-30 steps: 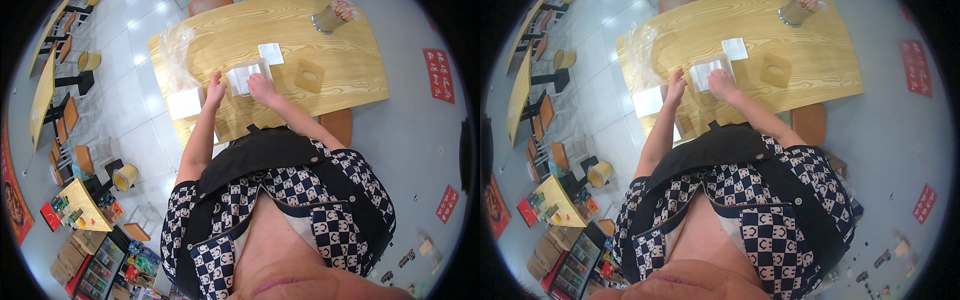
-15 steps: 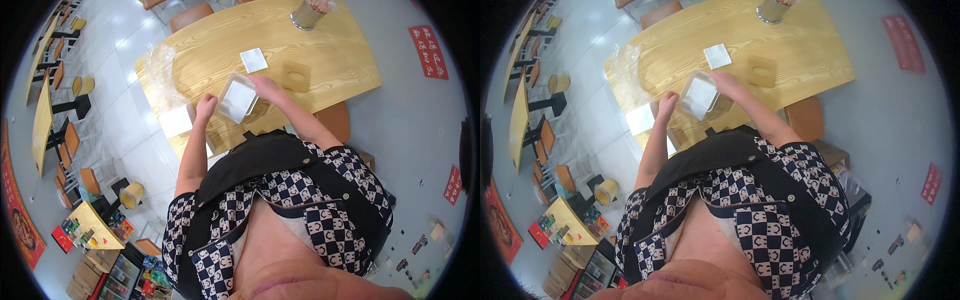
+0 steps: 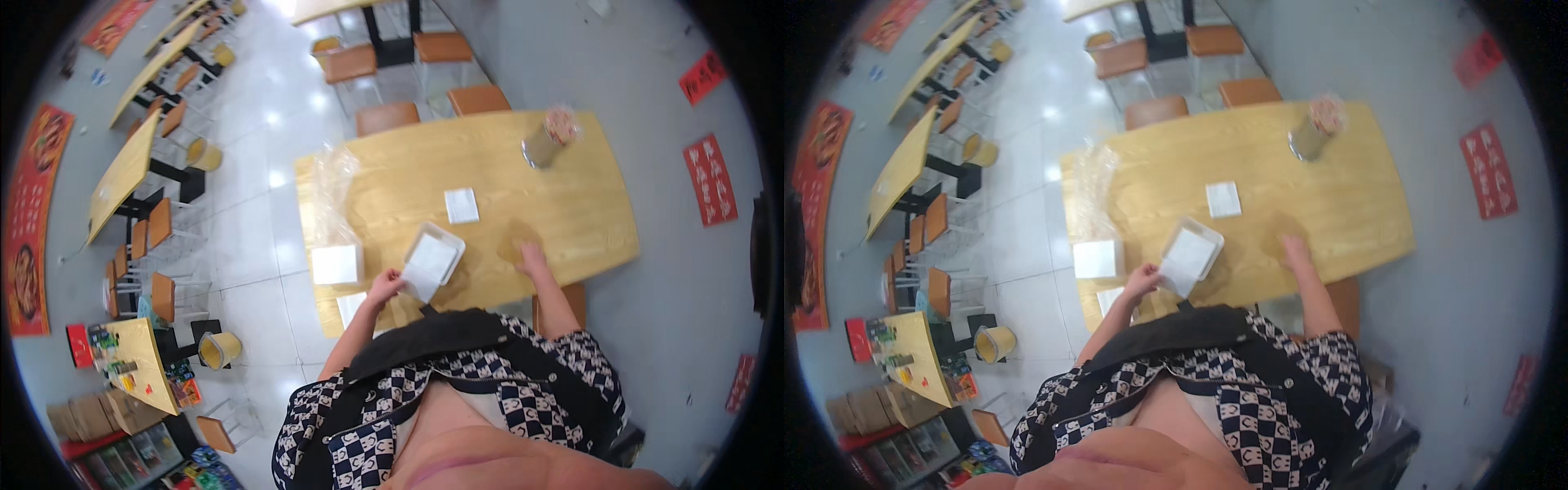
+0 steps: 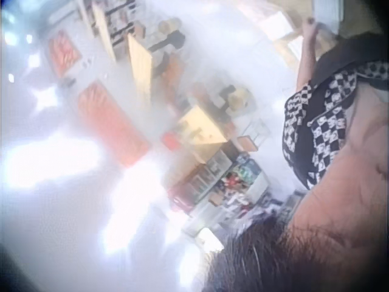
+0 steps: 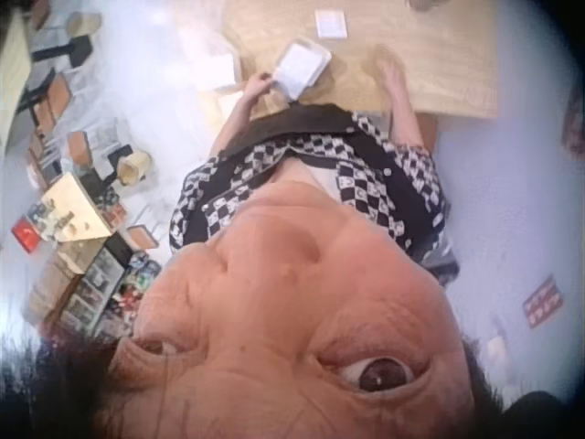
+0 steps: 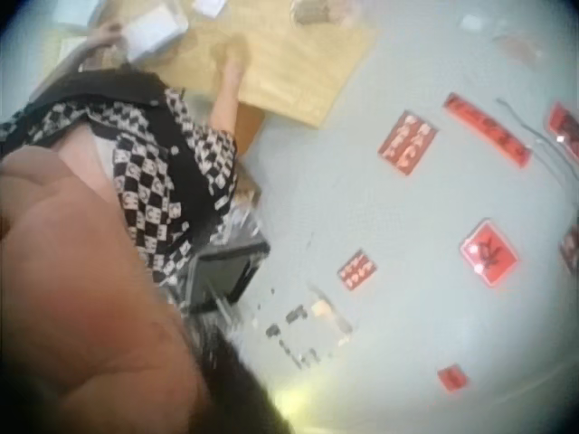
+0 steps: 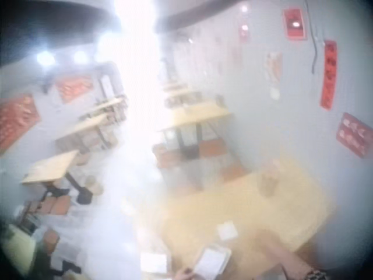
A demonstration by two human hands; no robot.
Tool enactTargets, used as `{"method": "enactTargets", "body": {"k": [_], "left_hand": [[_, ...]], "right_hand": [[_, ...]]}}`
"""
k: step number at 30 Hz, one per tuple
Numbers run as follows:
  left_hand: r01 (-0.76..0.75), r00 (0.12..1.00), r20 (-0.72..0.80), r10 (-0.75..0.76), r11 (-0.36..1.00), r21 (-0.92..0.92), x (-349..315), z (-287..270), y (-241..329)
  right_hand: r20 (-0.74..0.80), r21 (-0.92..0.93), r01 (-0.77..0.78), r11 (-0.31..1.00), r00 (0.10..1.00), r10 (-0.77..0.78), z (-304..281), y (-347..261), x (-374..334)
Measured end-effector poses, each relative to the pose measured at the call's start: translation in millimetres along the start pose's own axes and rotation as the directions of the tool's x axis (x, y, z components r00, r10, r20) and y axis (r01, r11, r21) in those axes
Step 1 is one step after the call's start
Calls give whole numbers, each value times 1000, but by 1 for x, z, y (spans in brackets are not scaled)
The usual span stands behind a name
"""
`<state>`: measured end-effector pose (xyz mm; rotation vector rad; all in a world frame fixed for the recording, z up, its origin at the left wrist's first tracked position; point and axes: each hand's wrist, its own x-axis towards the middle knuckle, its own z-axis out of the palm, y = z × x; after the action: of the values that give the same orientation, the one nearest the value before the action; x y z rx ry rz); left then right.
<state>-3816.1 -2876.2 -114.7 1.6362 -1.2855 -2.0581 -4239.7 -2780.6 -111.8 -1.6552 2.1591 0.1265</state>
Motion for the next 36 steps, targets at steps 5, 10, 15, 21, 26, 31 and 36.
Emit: {"method": "enactTargets", "body": {"k": [5, 10, 15, 21, 26, 31, 36], "left_hand": [[-22, 1000, -9, 22, 998, -52, -15, -9, 20], [-94, 995, -23, 92, 991, -98, -18, -5, 35], [-167, 984, 33, 175, 973, -159, 1, 0, 50], [-111, 987, 87, 138, 959, -261, 34, 9, 45], [49, 986, 164, 28, 891, -451, 43, 11, 49], [94, 982, 186, -12, 895, -436, 33, 11, 58], [54, 983, 179, 24, 906, -421, 32, 3, 56]], "right_hand": [[-19, 83, -143, 986, 989, 145, -14, -33, -17], [63, 502, -215, 838, 975, 213, -1, -56, -19], [42, 723, -23, 691, 999, -10, -50, -136, -44], [-221, 122, 291, 949, 940, -260, -65, -212, -66], [-290, 4, 403, 915, 876, -385, -41, -225, -79], [-283, -57, 421, 905, 862, -419, -19, -236, -74], [-257, -153, 409, 900, 863, -436, -13, -248, -54]]}}
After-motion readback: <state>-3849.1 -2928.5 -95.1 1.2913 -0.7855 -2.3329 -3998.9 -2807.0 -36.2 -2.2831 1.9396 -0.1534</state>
